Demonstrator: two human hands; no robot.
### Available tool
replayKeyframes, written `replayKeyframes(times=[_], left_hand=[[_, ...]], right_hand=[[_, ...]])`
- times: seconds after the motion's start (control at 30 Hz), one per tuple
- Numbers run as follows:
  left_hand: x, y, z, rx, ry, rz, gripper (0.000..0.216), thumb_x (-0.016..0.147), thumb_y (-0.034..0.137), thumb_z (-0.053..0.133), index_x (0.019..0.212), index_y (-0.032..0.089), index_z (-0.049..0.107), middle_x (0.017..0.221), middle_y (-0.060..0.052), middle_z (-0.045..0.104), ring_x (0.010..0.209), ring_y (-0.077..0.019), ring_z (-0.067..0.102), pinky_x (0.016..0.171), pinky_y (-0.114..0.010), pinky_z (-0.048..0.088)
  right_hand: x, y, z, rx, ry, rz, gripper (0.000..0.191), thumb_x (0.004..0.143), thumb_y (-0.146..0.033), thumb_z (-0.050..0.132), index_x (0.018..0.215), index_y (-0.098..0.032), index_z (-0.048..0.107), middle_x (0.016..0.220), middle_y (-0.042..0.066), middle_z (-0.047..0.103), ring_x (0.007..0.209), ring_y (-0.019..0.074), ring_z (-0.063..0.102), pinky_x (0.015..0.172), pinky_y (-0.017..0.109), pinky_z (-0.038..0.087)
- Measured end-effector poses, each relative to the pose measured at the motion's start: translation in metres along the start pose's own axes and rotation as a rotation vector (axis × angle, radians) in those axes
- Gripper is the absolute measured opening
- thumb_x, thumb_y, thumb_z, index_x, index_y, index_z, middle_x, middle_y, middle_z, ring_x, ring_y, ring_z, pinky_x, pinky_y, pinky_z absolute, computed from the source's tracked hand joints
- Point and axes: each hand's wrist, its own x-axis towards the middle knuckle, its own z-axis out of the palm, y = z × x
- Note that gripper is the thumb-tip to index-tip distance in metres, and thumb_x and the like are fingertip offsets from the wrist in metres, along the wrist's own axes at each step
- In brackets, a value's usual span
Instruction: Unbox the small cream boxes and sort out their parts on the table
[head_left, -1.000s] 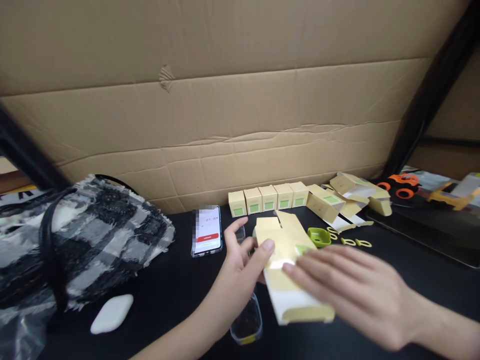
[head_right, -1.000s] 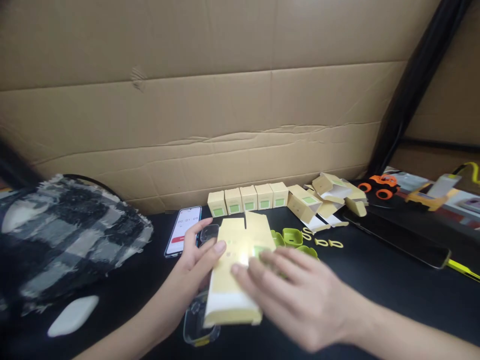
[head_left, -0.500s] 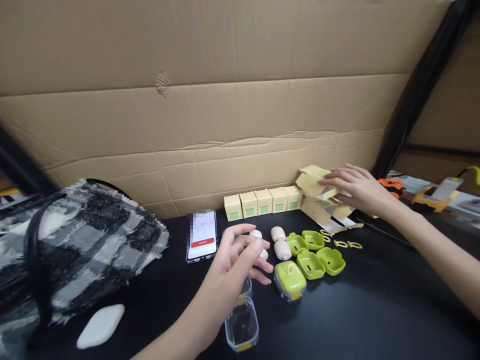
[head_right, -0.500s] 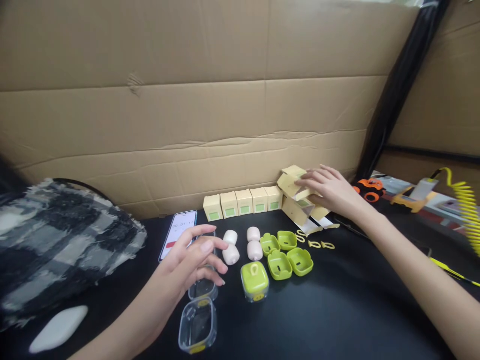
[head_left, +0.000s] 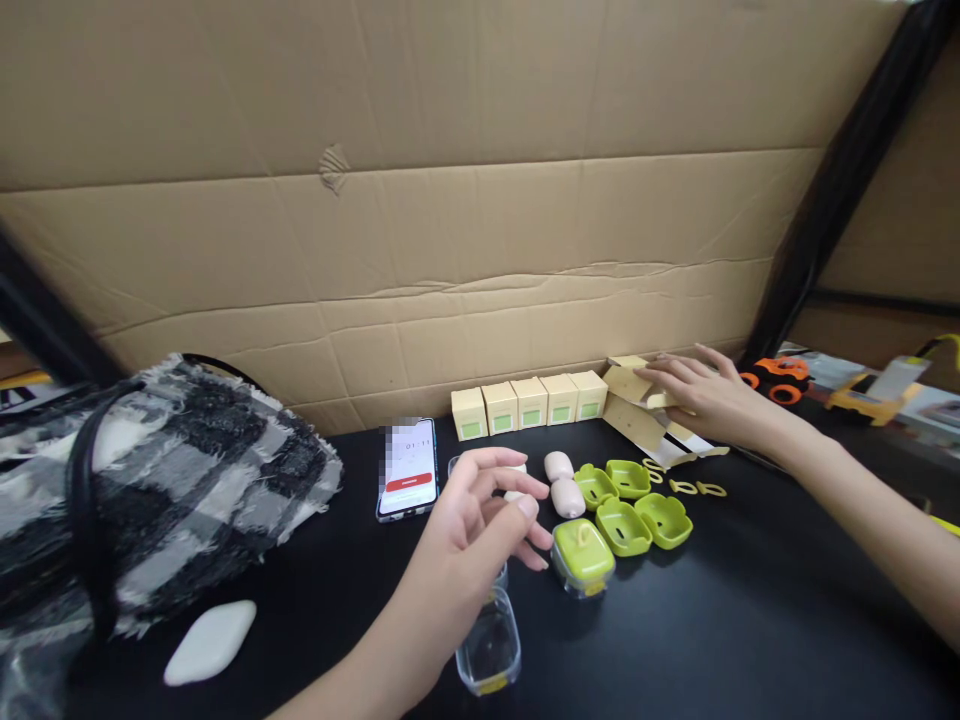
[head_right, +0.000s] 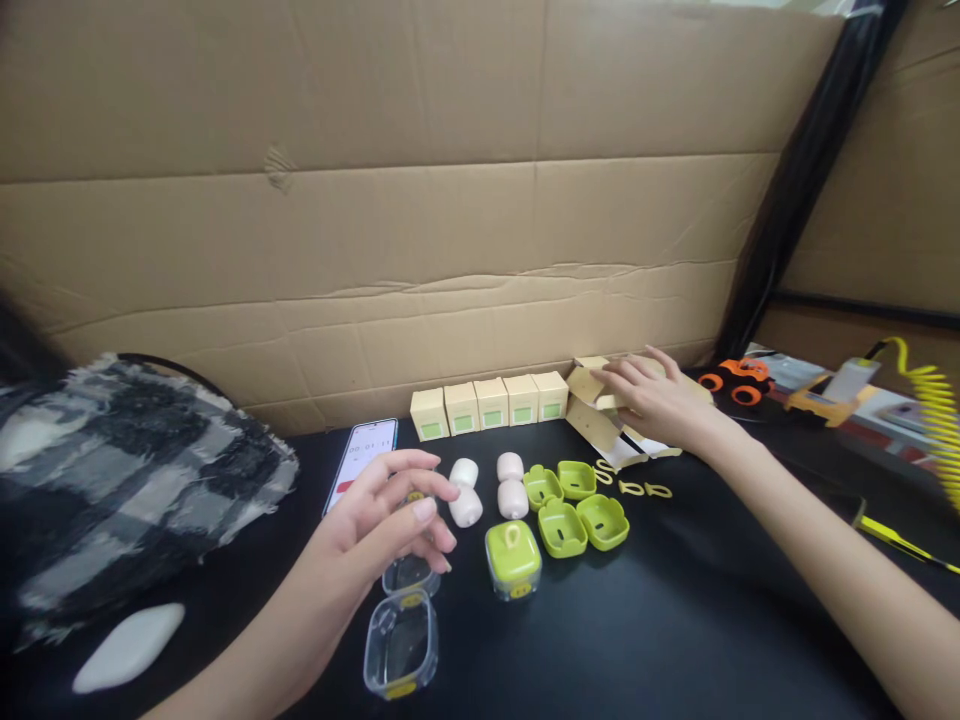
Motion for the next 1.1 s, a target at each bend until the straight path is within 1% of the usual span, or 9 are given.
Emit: replayKeyframes(times=[0.17,0.3,0.37,0.47,0.53,0.6,0.7,0.87,1.1], left_hand=[[0.001,0.001,-0.002,0.020,-0.031,0.002,0.023,0.085,0.023,0.058,0.105,0.018,0.048,0.095,-0.002,0.058,0.068,-0.0100,0.059,0.063,-0.026,0.052],[0.004,-0.006,-0.006,0.100,-0.074,0.006,0.022,0.087,0.025,0.052,0.107,0.020,0.044,0.097,-0.003,0.056,0.071,-0.0113,0.059,0.066,-0.029,0.051],[0.006,-0.011,-0.009,0.268,-0.103,0.068,0.020,0.089,0.025,0.049,0.107,0.021,0.044,0.096,-0.003,0.056,0.076,-0.0137,0.058,0.072,-0.033,0.050],[0.008,-0.019,-0.012,0.709,-0.146,0.258,0.016,0.087,0.021,0.050,0.103,0.020,0.048,0.096,-0.004,0.056,0.089,-0.0198,0.056,0.083,-0.040,0.046],[0.008,-0.023,-0.012,0.955,-0.184,0.335,0.017,0.084,0.019,0.055,0.100,0.019,0.051,0.098,-0.006,0.057,0.095,-0.0237,0.054,0.084,-0.042,0.044],[0.007,-0.026,-0.011,1.079,-0.226,0.347,0.023,0.080,0.021,0.062,0.101,0.017,0.051,0.101,-0.009,0.058,0.098,-0.0264,0.053,0.084,-0.043,0.045],[0.006,-0.031,-0.009,1.126,-0.276,0.339,0.038,0.075,0.026,0.070,0.106,0.015,0.050,0.106,-0.010,0.058,0.101,-0.0280,0.053,0.087,-0.044,0.045],[0.003,-0.037,-0.002,1.065,-0.323,0.234,0.054,0.069,0.028,0.077,0.114,0.017,0.049,0.115,-0.010,0.058,0.106,-0.0281,0.053,0.091,-0.043,0.045],[0.005,-0.042,0.001,1.068,-0.272,0.202,0.066,0.062,0.020,0.070,0.122,0.012,0.043,0.110,-0.011,0.058,0.104,-0.0285,0.052,0.092,-0.044,0.045]], right_hand=[[-0.005,-0.006,-0.002,0.046,-0.038,-0.012,0.055,0.073,-0.028,0.047,0.125,-0.013,0.052,0.121,0.019,0.061,0.115,0.0366,0.055,0.102,0.060,0.026],[0.001,-0.020,-0.019,0.120,-0.024,0.001,0.056,0.079,-0.038,0.049,0.130,-0.014,0.047,0.127,0.020,0.056,0.119,0.0370,0.051,0.102,0.061,0.023],[0.007,-0.036,-0.033,0.182,-0.018,-0.020,0.051,0.085,-0.041,0.047,0.130,-0.017,0.047,0.127,0.017,0.057,0.118,0.0329,0.051,0.102,0.057,0.026],[0.013,-0.072,-0.059,0.308,-0.054,-0.132,0.032,0.090,-0.042,0.048,0.116,-0.025,0.056,0.112,0.007,0.065,0.110,0.0229,0.057,0.097,0.043,0.035],[0.014,-0.098,-0.074,0.492,-0.160,-0.260,0.020,0.088,-0.040,0.054,0.099,-0.027,0.064,0.102,0.003,0.067,0.101,0.0209,0.060,0.093,0.041,0.037],[0.012,-0.119,-0.083,0.664,-0.267,-0.325,0.014,0.089,-0.034,0.055,0.092,-0.024,0.065,0.095,0.003,0.067,0.093,0.0199,0.060,0.089,0.040,0.038],[0.006,-0.139,-0.087,0.785,-0.326,-0.296,0.014,0.092,-0.028,0.050,0.089,-0.021,0.062,0.089,0.003,0.066,0.087,0.0184,0.058,0.084,0.037,0.040],[-0.004,-0.156,-0.083,0.877,-0.276,-0.245,0.011,0.092,-0.026,0.051,0.088,-0.021,0.059,0.087,0.002,0.064,0.084,0.0164,0.057,0.078,0.032,0.042],[-0.010,-0.175,-0.081,0.969,-0.227,-0.178,0.008,0.093,-0.019,0.048,0.092,-0.021,0.056,0.095,0.004,0.064,0.092,0.0179,0.058,0.085,0.035,0.043]])
